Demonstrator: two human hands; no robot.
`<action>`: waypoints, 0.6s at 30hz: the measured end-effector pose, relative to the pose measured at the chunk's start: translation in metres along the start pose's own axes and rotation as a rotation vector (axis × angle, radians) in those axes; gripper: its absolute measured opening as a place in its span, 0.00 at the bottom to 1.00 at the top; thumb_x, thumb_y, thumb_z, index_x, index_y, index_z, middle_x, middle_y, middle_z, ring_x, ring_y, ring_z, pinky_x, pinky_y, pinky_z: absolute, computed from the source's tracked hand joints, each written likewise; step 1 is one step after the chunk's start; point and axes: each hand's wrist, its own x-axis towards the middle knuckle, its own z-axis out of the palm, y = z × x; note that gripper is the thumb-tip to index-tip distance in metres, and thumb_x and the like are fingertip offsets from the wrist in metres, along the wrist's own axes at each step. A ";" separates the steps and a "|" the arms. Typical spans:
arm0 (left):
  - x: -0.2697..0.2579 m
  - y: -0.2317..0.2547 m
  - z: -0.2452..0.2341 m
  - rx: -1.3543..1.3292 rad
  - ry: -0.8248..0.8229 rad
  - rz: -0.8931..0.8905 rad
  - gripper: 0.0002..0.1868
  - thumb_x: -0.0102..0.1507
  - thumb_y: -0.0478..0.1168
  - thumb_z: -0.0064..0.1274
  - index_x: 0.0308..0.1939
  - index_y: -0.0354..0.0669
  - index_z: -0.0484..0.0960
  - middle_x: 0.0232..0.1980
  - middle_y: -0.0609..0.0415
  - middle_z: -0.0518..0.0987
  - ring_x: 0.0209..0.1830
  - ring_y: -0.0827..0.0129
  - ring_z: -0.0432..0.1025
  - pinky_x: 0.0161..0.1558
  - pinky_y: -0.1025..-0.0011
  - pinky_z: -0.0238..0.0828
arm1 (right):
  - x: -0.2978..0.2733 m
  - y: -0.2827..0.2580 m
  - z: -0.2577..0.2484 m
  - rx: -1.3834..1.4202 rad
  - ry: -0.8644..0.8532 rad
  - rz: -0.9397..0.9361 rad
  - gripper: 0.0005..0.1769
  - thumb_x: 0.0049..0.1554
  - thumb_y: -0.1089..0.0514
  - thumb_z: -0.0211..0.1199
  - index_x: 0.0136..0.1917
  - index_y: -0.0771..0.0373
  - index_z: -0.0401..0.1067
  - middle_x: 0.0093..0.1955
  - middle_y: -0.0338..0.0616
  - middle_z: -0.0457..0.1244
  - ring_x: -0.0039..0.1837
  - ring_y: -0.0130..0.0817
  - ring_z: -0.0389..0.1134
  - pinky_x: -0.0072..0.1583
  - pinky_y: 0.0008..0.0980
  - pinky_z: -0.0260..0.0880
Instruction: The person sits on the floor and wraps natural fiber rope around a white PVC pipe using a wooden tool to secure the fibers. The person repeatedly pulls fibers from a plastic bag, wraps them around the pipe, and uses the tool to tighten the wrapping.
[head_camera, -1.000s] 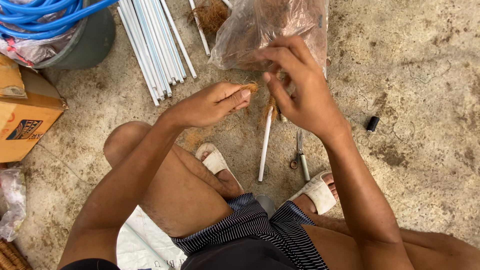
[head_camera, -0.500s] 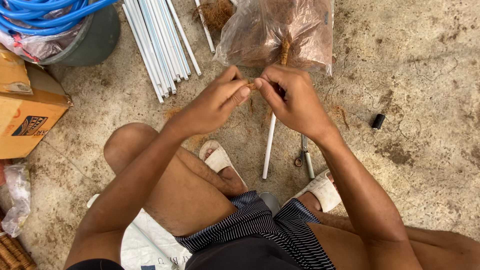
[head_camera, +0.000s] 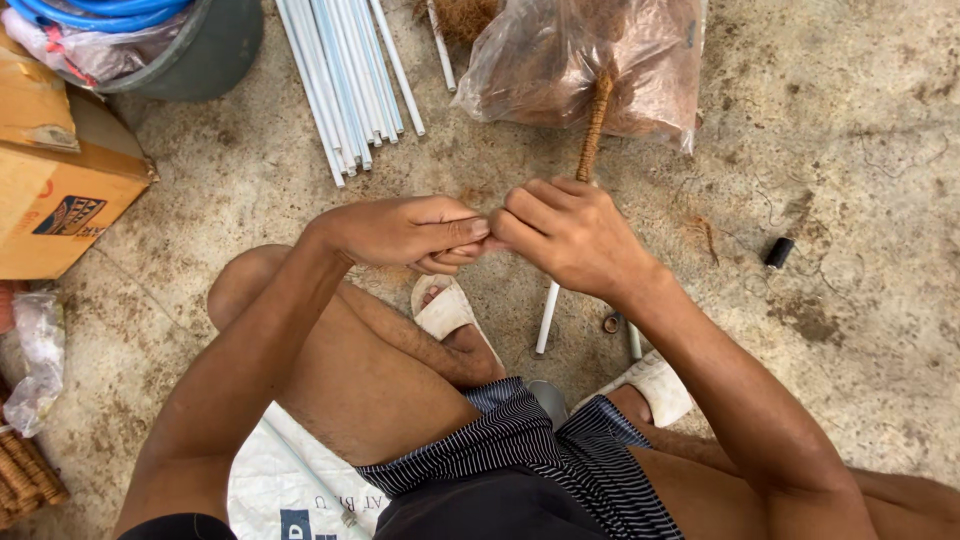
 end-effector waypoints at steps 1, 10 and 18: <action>-0.004 0.002 0.002 0.099 0.092 -0.033 0.24 0.78 0.53 0.31 0.31 0.47 0.65 0.25 0.68 0.55 0.20 0.81 0.51 0.24 0.80 0.55 | -0.002 -0.002 0.006 0.030 0.015 0.022 0.12 0.68 0.51 0.61 0.46 0.58 0.67 0.41 0.39 0.63 0.44 0.30 0.69 0.45 0.29 0.73; 0.007 0.000 0.030 0.984 0.686 0.074 0.14 0.73 0.47 0.42 0.40 0.42 0.75 0.21 0.56 0.71 0.17 0.73 0.64 0.22 0.70 0.64 | -0.006 -0.023 0.019 1.519 -0.080 1.050 0.16 0.71 0.52 0.55 0.41 0.58 0.66 0.35 0.36 0.59 0.36 0.26 0.61 0.37 0.28 0.62; -0.009 -0.003 0.021 0.434 0.672 -0.014 0.18 0.72 0.51 0.39 0.47 0.45 0.79 0.24 0.58 0.70 0.16 0.73 0.60 0.22 0.72 0.64 | 0.004 -0.006 0.012 0.088 0.133 0.095 0.20 0.73 0.49 0.51 0.40 0.58 0.65 0.32 0.34 0.57 0.32 0.24 0.57 0.33 0.26 0.57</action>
